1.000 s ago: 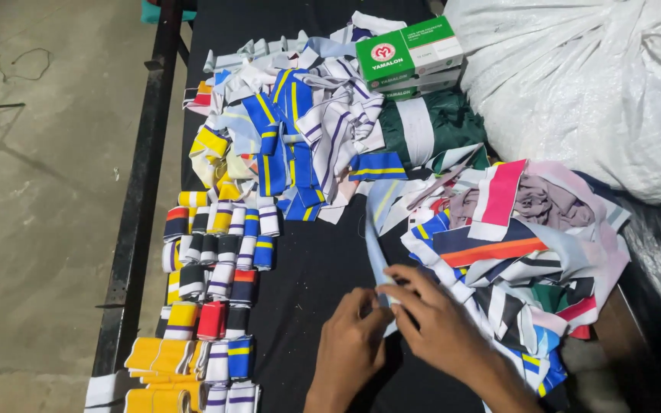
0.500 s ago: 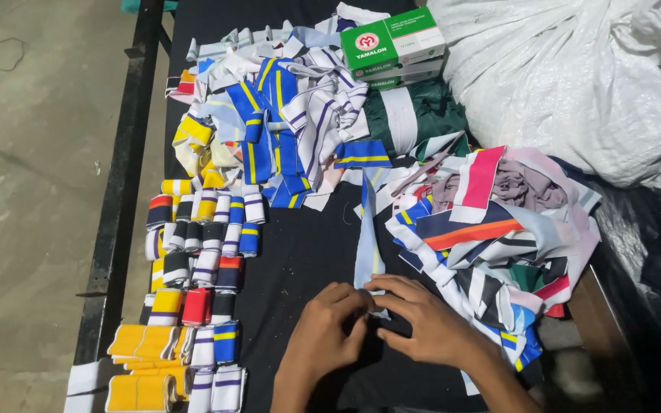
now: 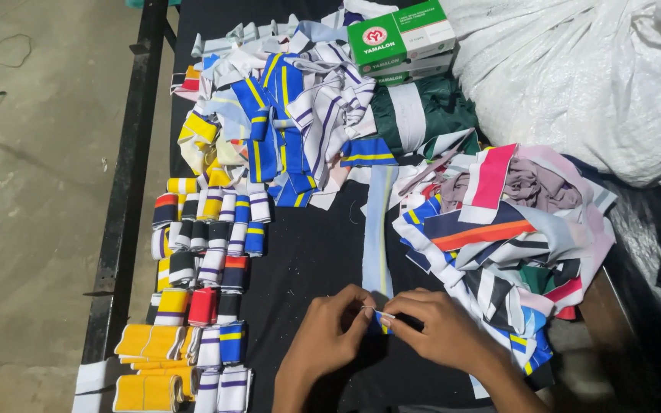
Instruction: Folding and rolling long patterned fabric strips into small, organized bundles.
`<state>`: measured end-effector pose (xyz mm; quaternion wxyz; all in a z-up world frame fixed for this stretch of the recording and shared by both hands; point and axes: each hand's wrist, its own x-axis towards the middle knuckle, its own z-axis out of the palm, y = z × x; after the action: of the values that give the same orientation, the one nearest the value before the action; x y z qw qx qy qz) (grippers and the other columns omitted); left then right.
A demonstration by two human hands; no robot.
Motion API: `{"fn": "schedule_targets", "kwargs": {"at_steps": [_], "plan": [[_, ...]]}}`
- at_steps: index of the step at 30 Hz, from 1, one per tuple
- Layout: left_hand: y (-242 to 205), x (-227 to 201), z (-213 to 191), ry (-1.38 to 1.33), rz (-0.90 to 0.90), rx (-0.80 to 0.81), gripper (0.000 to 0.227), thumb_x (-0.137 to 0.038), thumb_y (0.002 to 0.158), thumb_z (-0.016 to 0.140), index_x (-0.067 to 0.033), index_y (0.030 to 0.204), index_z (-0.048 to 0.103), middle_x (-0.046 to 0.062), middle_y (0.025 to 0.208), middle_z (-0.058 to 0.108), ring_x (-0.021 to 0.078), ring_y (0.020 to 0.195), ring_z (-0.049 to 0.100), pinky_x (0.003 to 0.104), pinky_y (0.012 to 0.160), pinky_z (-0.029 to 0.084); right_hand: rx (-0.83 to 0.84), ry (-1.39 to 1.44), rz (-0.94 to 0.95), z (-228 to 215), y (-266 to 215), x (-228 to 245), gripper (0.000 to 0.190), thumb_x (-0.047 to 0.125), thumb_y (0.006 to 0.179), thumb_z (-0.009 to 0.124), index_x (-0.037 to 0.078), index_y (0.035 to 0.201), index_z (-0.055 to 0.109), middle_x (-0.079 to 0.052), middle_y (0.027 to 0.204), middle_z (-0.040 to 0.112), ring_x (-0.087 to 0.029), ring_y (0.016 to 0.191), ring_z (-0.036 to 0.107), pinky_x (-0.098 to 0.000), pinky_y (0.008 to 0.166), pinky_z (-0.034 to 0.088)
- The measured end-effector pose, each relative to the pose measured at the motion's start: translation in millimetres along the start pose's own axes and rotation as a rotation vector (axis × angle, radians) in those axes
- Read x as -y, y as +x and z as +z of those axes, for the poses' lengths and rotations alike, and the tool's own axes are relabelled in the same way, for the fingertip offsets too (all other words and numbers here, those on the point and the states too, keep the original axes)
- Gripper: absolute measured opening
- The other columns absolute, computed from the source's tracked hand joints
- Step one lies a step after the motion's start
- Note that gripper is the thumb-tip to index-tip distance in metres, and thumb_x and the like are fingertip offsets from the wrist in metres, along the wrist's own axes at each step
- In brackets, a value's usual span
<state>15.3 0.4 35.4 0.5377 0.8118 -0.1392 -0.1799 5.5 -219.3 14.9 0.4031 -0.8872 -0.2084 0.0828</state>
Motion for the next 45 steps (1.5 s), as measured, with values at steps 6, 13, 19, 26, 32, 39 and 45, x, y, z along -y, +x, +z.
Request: {"fn": "schedule_targets", "kwargs": {"at_steps": [6, 13, 19, 26, 32, 39, 45], "plan": [[4.0, 3.2, 0.9, -0.031, -0.097, 0.021, 0.015, -0.023, 0.1, 0.059, -0.0127, 0.098, 0.07, -0.002, 0.069, 0.066, 0.0088, 0.054, 0.053, 0.029, 0.056, 0.041, 0.074, 0.056, 0.251, -6.3, 2.7, 7.8, 0.015, 0.032, 0.094, 0.071, 0.02, 0.095, 0.081, 0.004, 0.061, 0.068, -0.01, 0.05, 0.051, -0.0299, 0.051, 0.039], [8.3, 14.7, 15.8, 0.066, 0.107, -0.1, 0.019, -0.022, 0.1, 0.06, -0.0107, 0.11, 0.071, 0.004, 0.087, 0.079, 0.0167, 0.069, 0.072, 0.032, 0.06, 0.05, 0.064, 0.059, 0.364, -5.1, 3.0, 3.7, 0.016, 0.029, 0.094, 0.069, 0.021, 0.101, 0.08, 0.005, 0.081, 0.075, -0.009, 0.057, 0.055, -0.0293, 0.055, 0.042], [12.9, 23.7, 23.1, 0.143, 0.241, -0.171, 0.024, -0.021, 0.101, 0.062, -0.0098, 0.122, 0.065, 0.009, 0.094, 0.078, 0.0203, 0.07, 0.075, 0.032, 0.06, 0.053, -0.007, -0.008, 0.413, -1.4, 4.1, -4.4, 0.015, 0.032, 0.095, 0.069, 0.021, 0.099, 0.079, 0.0, 0.061, 0.063, -0.013, 0.053, 0.045, -0.0328, 0.053, 0.034], [8.4, 19.6, 14.1, 0.143, 0.225, -0.222, 0.028, -0.019, 0.1, 0.062, -0.0046, 0.123, 0.067, 0.011, 0.115, 0.076, 0.0237, 0.102, 0.076, 0.034, 0.083, 0.06, 0.053, -0.051, 0.535, 2.0, 5.3, -12.2, 0.017, 0.034, 0.098, 0.066, 0.022, 0.107, 0.071, 0.001, 0.069, 0.071, -0.007, 0.058, 0.062, -0.0275, 0.05, 0.044], [7.2, 20.3, 9.0, 0.233, 0.198, -0.197, 0.023, -0.023, 0.1, 0.06, -0.0078, 0.114, 0.07, 0.005, 0.103, 0.075, 0.0211, 0.09, 0.074, 0.034, 0.076, 0.057, -0.107, -0.101, 0.366, 5.4, 4.3, -17.8, 0.012, 0.024, 0.096, 0.068, 0.02, 0.106, 0.073, 0.002, 0.053, 0.053, -0.012, 0.044, 0.042, -0.032, 0.046, 0.034], [6.0, 16.3, 9.4, 0.214, 0.025, -0.056, 0.023, -0.03, 0.098, 0.064, -0.0111, 0.107, 0.072, 0.006, 0.092, 0.079, 0.0219, 0.078, 0.076, 0.035, 0.067, 0.057, -0.147, -0.14, 0.347, 3.4, 3.2, -4.9, 0.029, 0.026, 0.092, 0.068, 0.023, 0.121, 0.066, 0.003, 0.085, 0.072, -0.021, 0.067, 0.069, -0.0372, 0.063, 0.053], [7.8, 19.0, 10.8, 0.123, 0.057, -0.014, 0.022, -0.024, 0.095, 0.068, -0.0109, 0.112, 0.073, 0.004, 0.104, 0.08, 0.0199, 0.087, 0.077, 0.033, 0.075, 0.058, -0.132, -0.097, 0.32, -4.4, 2.1, -1.0, 0.023, 0.027, 0.095, 0.064, 0.022, 0.117, 0.067, 0.004, 0.089, 0.07, -0.013, 0.064, 0.063, -0.0331, 0.063, 0.053]]}}
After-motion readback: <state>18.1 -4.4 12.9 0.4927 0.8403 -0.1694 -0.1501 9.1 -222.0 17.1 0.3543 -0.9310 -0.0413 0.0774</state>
